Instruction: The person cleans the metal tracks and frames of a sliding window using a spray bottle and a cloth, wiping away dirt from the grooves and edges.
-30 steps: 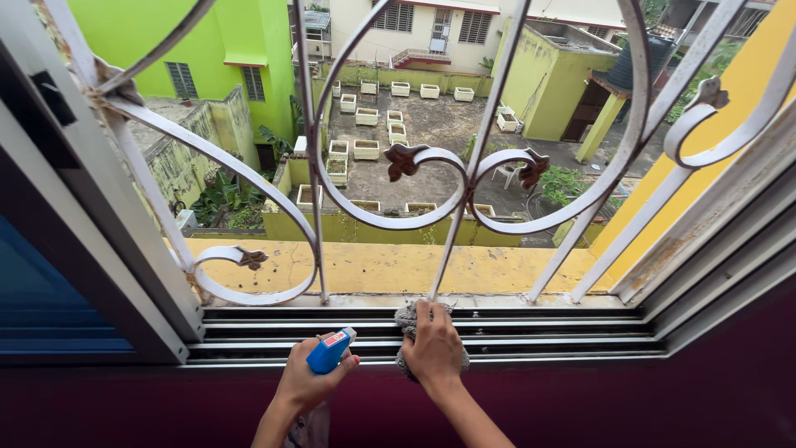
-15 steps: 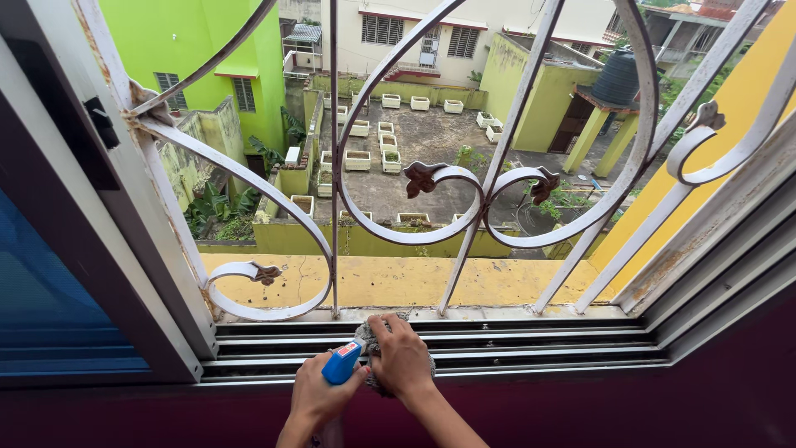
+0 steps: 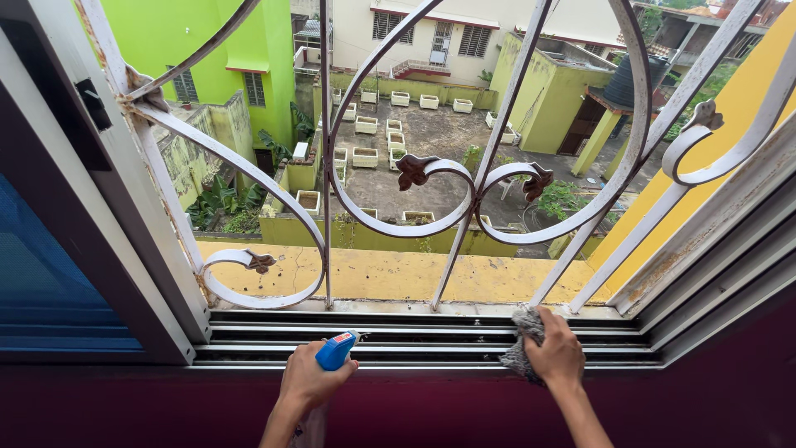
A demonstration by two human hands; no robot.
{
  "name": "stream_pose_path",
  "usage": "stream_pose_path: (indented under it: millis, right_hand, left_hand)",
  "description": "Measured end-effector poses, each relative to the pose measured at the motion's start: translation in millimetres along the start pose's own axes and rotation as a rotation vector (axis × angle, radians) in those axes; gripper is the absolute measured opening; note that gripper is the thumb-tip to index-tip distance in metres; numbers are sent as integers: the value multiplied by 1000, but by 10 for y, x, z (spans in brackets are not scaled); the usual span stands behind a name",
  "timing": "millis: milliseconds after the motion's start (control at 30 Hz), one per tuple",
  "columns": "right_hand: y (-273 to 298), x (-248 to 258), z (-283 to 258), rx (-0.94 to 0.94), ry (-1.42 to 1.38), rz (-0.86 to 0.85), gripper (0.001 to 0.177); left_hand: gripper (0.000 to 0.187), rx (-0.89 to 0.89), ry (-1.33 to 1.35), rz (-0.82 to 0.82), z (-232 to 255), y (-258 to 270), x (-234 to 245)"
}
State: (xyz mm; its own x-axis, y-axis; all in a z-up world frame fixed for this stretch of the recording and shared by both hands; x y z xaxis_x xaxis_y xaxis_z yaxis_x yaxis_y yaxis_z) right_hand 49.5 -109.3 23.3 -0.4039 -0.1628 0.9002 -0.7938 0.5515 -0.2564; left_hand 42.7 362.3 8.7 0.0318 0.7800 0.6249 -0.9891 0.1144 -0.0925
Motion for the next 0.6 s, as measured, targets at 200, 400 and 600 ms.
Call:
stream_pose_path:
  millis: [200,400,600]
  right_hand:
    - [12,64,89,59,-3,96,60]
    - [67,39,10,49,33,70,61]
    - [305,-103,-428,81,4,29,59]
  left_hand:
    - [35,15,1,-26,-25,-5,-20]
    - [30,-14,67,-88,-14,0,-39]
    - [32,-14,-39,-120,-16,21,-55]
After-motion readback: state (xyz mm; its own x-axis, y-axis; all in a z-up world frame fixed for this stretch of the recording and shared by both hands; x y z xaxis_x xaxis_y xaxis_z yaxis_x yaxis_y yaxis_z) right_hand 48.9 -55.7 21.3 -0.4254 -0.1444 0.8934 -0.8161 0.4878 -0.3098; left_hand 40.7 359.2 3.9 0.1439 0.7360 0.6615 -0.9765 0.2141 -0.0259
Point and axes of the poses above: each hand's wrist, its own y-axis away from the middle knuckle, its own x-axis out of the back of the hand, z = x × y, the point moved 6 cm from there along -y, towards the middle knuckle, and after that the axes turned 12 degrees about -x, right-handed, at the moved point
